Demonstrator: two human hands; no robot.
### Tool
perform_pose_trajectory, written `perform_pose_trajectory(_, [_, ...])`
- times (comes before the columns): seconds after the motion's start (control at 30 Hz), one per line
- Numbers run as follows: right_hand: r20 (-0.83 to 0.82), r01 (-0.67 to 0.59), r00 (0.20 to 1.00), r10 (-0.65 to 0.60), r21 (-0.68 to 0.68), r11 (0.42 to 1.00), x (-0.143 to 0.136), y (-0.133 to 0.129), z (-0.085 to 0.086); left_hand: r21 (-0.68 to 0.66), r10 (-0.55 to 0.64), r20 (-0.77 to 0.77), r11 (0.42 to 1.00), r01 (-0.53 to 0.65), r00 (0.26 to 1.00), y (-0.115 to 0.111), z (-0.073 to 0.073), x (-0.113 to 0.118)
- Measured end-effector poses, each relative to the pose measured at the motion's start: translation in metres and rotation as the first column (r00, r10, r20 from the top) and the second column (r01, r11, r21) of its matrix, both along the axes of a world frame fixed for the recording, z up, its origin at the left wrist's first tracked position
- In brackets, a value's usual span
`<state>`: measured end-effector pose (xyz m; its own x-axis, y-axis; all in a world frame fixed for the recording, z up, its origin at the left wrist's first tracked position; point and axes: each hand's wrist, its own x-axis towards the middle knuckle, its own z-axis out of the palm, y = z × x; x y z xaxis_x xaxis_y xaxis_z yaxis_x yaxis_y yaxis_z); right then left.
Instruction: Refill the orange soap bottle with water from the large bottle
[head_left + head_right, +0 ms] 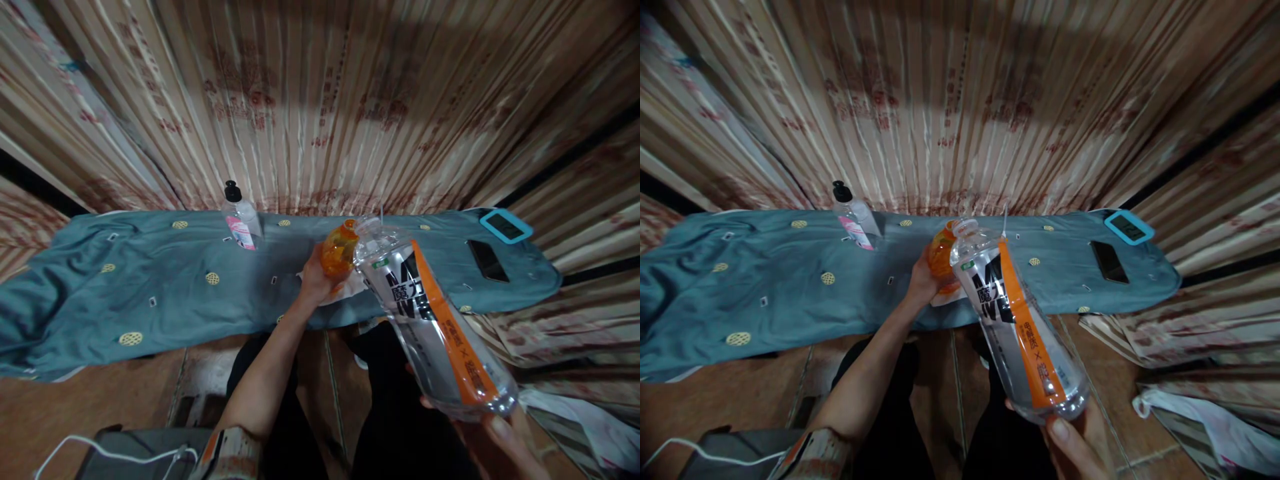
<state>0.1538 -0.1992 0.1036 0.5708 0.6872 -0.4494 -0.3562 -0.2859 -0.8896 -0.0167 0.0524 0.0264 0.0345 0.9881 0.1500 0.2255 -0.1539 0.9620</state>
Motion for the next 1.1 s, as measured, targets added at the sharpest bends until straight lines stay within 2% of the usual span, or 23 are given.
perform_pose_trajectory(0.17, [-0.001,0.016,1.0,-0.016,-0.02,1.0,0.001,0.0,-0.001,-0.007,-0.01,-0.026,1.0,0.009,1.0,0.0,0.002,0.0])
perform_pose_trajectory(0.33, [0.026,-0.012,1.0,0.01,0.061,0.998,0.003,0.0,-0.008,-0.008,-0.021,-0.033,1.0,0.021,0.999,0.0,0.002,-0.001])
perform_pose_trajectory(0.6, [0.047,-0.059,0.997,0.055,0.073,0.996,0.011,-0.007,-0.019,-0.005,-0.022,-0.01,1.0,0.022,1.0,0.0,0.0,-0.001])
perform_pose_trajectory(0.93, [0.02,-0.028,0.999,0.026,0.085,0.996,0.008,-0.004,-0.016,-0.006,-0.02,-0.01,1.0,0.02,1.0,0.0,0.001,-0.001])
perform_pose_trajectory(1.1, [0.038,-0.075,0.997,0.072,0.09,0.993,0.007,-0.004,-0.013,-0.004,-0.024,0.008,1.0,0.024,1.0,0.0,-0.001,-0.001])
